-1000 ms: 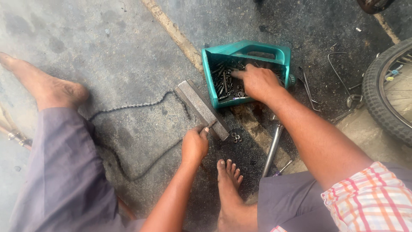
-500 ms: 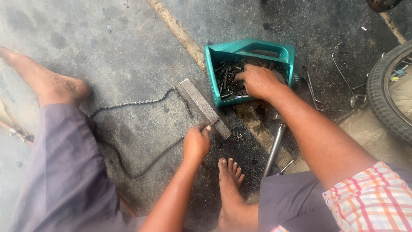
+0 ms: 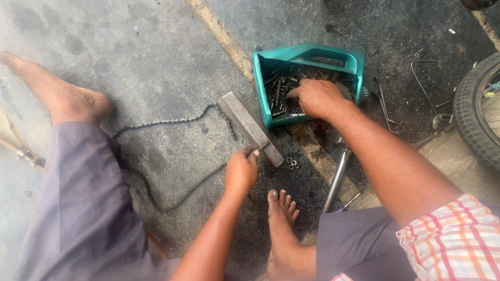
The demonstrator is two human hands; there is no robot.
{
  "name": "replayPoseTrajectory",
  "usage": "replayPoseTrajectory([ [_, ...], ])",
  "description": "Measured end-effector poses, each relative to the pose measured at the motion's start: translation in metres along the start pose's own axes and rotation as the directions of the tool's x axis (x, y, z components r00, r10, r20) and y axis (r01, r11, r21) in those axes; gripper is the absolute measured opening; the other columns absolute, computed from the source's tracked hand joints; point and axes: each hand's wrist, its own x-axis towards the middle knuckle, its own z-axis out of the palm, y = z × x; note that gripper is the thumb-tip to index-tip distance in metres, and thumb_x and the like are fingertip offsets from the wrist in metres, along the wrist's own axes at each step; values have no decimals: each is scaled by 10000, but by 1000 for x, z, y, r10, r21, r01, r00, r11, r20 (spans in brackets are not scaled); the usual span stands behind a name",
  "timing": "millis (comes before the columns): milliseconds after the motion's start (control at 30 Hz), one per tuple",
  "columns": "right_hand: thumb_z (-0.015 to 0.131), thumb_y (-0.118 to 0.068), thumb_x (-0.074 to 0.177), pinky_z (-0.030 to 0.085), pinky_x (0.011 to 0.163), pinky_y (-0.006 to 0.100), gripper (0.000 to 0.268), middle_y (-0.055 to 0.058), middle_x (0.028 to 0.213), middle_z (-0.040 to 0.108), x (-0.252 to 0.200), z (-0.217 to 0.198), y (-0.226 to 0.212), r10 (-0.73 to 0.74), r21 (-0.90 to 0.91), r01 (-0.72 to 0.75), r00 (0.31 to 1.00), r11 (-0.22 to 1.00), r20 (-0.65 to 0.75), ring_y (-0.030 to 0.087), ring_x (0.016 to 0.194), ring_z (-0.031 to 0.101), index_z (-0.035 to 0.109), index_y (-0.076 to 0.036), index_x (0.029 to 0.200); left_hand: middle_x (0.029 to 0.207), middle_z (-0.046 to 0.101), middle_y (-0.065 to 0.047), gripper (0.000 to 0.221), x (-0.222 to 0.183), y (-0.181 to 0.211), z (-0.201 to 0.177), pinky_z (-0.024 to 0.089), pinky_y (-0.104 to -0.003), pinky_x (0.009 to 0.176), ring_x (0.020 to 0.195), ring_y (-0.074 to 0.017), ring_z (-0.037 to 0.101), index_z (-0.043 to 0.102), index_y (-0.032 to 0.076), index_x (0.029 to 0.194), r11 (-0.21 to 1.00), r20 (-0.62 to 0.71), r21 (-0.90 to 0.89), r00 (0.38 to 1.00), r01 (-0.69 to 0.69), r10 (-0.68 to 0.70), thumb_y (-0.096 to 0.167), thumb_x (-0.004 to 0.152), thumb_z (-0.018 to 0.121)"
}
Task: The person takes a container of parts from a shelf and then sits on the floor to work on a bicycle chain, using a hammer and a metal block to tap out a chain link pin.
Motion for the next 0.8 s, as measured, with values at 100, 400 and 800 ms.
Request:
replayPoseTrajectory([
  [100,573,-63,960,566,920,466,452,120,1122,662,1,2,0,55,-20,-56,996,998,-65,293,1030,691,714,-304,1315,1147,739,-210,340,0,0,-1,518,-440,993,1101,-360,713,733,106,1240,1000,7,-4,1000,3,-3,273,981,588],
  [400,740,-249,907,558,946,477,329,99,1166,680,18,16,0,-13,34,16,997,999,-80,305,1079,681,746,-242,1235,1161,744,-194,336,-1,4,-3,517,-444,1000,1110,-346,717,729,115,1242,1000,8,-8,1000,16,-16,283,984,596],
  [800,663,-106,907,574,957,485,353,137,1120,745,31,20,-14,1,-67,-2,1000,998,-26,319,1053,721,763,-235,1219,1144,749,-186,340,1,-2,0,523,-449,985,1094,-344,719,735,138,1245,999,8,-2,999,32,-32,298,979,596],
])
